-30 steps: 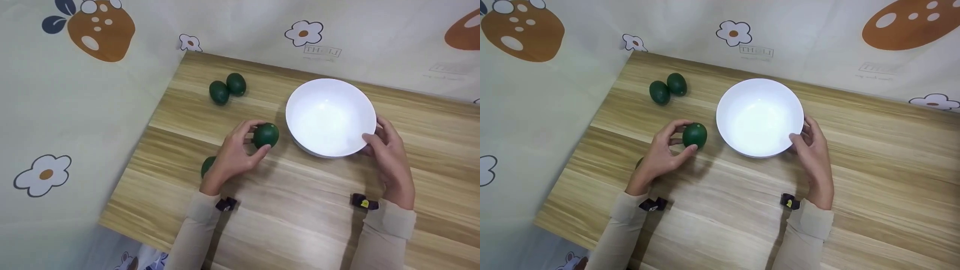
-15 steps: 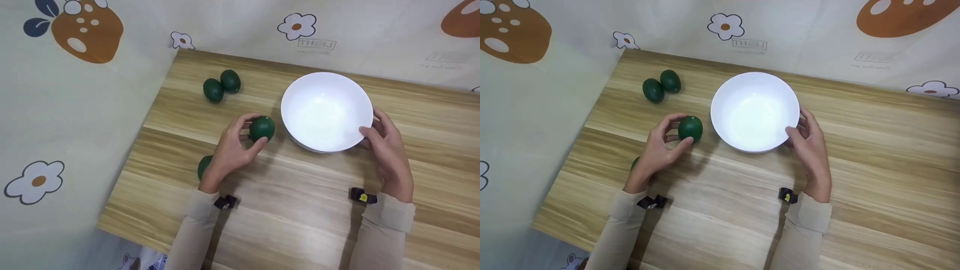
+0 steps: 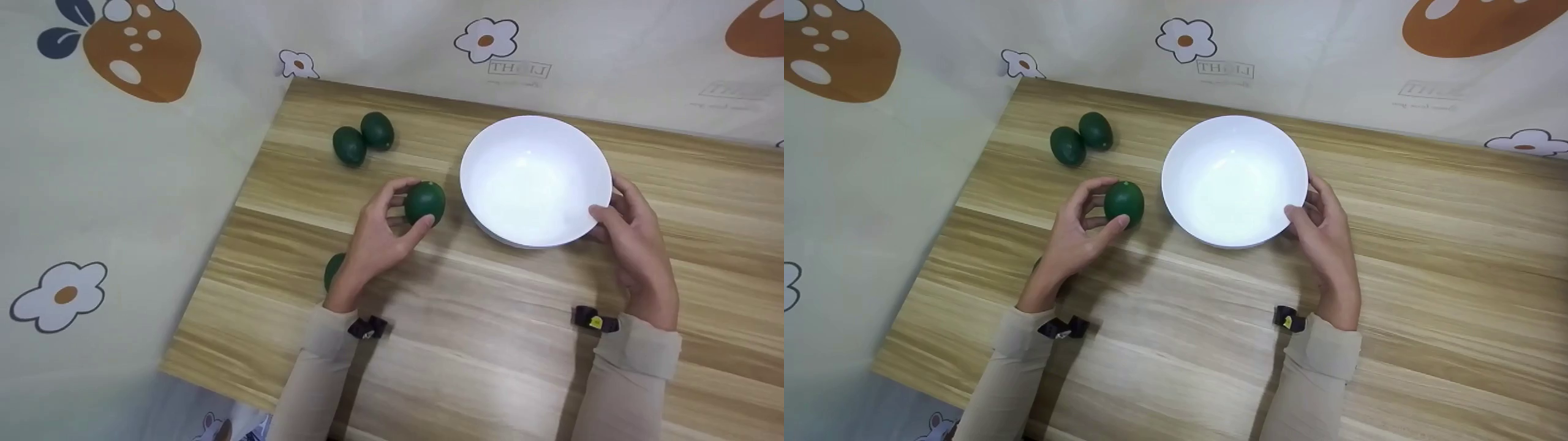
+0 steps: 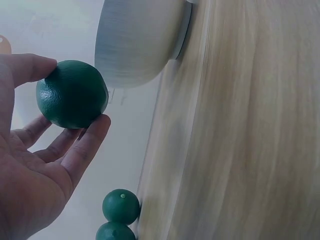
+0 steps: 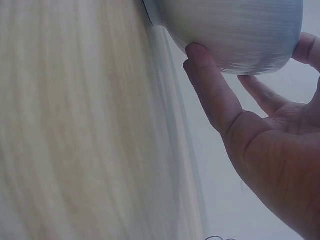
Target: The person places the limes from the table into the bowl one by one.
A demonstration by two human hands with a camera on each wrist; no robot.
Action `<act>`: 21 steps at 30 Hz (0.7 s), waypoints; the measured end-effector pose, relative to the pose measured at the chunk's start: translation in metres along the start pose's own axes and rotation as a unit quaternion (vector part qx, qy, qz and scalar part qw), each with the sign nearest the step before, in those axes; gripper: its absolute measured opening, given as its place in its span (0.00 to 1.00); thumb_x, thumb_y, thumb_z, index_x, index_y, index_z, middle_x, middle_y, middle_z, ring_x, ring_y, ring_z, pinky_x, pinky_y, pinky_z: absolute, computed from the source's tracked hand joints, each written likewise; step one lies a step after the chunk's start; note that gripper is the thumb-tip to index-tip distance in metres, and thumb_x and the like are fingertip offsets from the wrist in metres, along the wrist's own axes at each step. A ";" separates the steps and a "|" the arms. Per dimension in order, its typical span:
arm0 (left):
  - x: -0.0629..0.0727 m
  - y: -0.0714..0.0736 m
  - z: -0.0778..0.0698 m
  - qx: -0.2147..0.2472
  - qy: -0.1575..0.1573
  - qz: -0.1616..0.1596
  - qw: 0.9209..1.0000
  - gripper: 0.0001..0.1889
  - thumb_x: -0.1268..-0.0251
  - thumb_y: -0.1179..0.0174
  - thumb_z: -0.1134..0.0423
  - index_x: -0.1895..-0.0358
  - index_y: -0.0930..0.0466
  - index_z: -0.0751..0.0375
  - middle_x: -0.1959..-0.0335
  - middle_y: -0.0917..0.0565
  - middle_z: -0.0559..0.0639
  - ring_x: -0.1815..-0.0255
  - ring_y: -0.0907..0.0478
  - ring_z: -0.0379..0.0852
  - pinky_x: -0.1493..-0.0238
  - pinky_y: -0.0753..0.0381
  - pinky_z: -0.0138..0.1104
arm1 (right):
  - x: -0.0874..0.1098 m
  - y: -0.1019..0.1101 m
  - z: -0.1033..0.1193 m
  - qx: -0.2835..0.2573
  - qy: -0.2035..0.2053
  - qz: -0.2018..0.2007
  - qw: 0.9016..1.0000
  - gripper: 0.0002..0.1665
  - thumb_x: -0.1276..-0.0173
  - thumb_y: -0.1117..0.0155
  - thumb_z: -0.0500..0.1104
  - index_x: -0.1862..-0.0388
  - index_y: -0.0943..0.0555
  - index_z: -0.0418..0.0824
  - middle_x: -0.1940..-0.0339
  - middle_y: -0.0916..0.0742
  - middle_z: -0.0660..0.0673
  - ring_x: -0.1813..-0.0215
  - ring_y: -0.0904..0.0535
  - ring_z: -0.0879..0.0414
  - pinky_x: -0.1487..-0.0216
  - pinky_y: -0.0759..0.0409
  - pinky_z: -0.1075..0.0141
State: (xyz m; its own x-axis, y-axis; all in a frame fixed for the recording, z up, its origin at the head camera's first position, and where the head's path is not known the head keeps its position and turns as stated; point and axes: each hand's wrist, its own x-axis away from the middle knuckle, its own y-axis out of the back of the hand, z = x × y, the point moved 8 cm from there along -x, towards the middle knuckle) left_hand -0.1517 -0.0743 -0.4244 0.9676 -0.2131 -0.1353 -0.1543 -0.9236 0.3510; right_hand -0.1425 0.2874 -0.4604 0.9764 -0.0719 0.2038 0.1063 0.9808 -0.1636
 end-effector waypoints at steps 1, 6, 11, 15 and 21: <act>0.000 0.000 0.000 0.003 0.001 0.000 1.000 0.31 0.33 0.28 0.55 0.29 0.26 0.56 0.36 0.19 0.53 0.42 0.15 0.48 0.46 0.10 0.40 | 0.000 0.000 0.000 0.001 -0.002 -0.001 1.000 0.34 0.23 0.39 0.33 0.20 0.31 0.44 0.41 0.18 0.47 0.53 0.12 0.61 0.55 0.10 0.70; -0.003 0.000 -0.001 0.020 0.006 -0.003 1.000 0.31 0.33 0.28 0.56 0.30 0.26 0.57 0.36 0.18 0.54 0.42 0.15 0.49 0.45 0.10 0.41 | 0.000 0.001 0.000 0.000 -0.007 -0.004 1.000 0.34 0.23 0.39 0.33 0.21 0.31 0.45 0.41 0.19 0.47 0.54 0.11 0.61 0.56 0.10 0.69; -0.004 -0.003 -0.001 0.026 0.022 -0.003 0.999 0.31 0.33 0.28 0.55 0.30 0.26 0.57 0.35 0.19 0.54 0.41 0.15 0.49 0.44 0.10 0.42 | 0.000 -0.001 -0.002 -0.009 -0.006 -0.003 1.000 0.32 0.23 0.40 0.32 0.22 0.30 0.44 0.41 0.19 0.46 0.53 0.12 0.60 0.55 0.10 0.69; -0.005 -0.005 -0.002 0.021 0.031 -0.001 0.999 0.31 0.33 0.27 0.54 0.29 0.26 0.56 0.34 0.19 0.54 0.40 0.15 0.49 0.44 0.10 0.42 | 0.000 -0.002 -0.002 -0.010 -0.008 -0.001 1.000 0.32 0.23 0.40 0.32 0.23 0.30 0.44 0.41 0.19 0.46 0.54 0.12 0.59 0.56 0.10 0.68; -0.008 -0.012 -0.005 0.021 0.033 0.008 0.999 0.31 0.32 0.29 0.52 0.29 0.26 0.55 0.34 0.20 0.52 0.40 0.16 0.48 0.43 0.10 0.41 | -0.001 0.000 -0.002 -0.007 -0.004 -0.003 1.000 0.32 0.23 0.40 0.32 0.22 0.30 0.43 0.42 0.19 0.46 0.53 0.12 0.60 0.56 0.10 0.68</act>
State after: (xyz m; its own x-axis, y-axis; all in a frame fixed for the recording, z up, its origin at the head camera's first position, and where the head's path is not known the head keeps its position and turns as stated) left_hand -0.1563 -0.0597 -0.4226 0.9759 -0.2074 -0.0681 -0.1765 -0.9332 0.3130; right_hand -0.1430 0.2871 -0.4621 0.9740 -0.0761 0.2133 0.1147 0.9779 -0.1748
